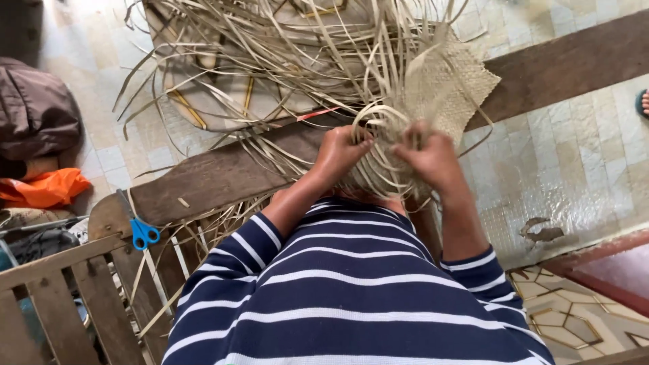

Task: Weaving a mat by interlacing dried plant fibers in a specific pattern.

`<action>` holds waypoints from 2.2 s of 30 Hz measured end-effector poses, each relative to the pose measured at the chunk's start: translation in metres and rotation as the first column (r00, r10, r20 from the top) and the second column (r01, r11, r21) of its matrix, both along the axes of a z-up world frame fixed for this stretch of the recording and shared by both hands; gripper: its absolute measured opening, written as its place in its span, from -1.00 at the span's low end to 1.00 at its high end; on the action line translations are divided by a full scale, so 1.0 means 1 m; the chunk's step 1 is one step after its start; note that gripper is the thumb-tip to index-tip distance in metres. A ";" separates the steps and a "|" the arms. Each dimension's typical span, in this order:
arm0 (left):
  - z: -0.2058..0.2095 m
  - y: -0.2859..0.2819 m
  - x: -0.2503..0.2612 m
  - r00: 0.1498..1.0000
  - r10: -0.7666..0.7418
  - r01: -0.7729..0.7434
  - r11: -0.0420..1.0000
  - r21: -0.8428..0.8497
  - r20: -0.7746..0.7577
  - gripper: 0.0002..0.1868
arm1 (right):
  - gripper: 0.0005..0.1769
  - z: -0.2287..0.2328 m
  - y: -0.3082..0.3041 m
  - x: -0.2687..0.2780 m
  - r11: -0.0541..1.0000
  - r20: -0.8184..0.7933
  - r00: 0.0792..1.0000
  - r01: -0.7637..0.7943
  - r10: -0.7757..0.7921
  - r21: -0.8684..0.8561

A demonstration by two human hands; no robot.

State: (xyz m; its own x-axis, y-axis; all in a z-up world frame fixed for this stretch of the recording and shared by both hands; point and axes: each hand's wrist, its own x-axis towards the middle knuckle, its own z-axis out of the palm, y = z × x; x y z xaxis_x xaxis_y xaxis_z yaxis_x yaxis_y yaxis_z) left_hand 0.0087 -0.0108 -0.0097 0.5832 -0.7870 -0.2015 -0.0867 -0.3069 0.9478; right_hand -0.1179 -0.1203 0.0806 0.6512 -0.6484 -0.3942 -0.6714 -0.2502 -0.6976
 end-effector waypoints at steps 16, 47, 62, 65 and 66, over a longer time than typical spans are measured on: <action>0.017 -0.007 -0.011 0.980 -0.147 0.128 0.982 0.142 0.136 -0.81 | -0.69 -0.034 -0.013 0.028 0.933 0.087 0.975 0.166 -0.204 0.320; 0.025 -0.028 0.014 0.990 -0.099 0.109 0.989 0.099 -0.100 -0.88 | -0.78 -0.005 -0.018 0.003 0.943 0.279 0.957 -0.019 -0.079 0.333; 0.046 -0.038 0.011 0.957 -0.177 0.088 0.932 0.352 0.229 -0.82 | -0.46 -0.009 0.028 -0.017 0.359 -0.319 0.767 -0.569 0.557 -0.740; 0.044 -0.039 0.022 0.942 -0.096 0.022 0.974 0.227 0.320 -0.79 | -0.77 -0.031 0.036 -0.022 0.291 -0.510 0.754 -0.641 0.415 -0.711; 0.044 -0.042 0.026 0.935 -0.068 -0.008 0.977 0.211 0.349 -0.84 | -0.94 -0.035 0.037 -0.025 0.368 -0.553 0.700 -0.710 0.452 -0.600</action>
State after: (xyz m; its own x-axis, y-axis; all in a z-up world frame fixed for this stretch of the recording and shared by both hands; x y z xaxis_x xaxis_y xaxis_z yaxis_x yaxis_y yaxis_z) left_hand 0.0345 -0.0532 0.0347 0.6231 -0.7682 -0.1469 -0.4153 -0.4841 0.7702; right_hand -0.1433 -0.0838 0.0458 0.9435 -0.2650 -0.1991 -0.2455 -0.9623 0.1173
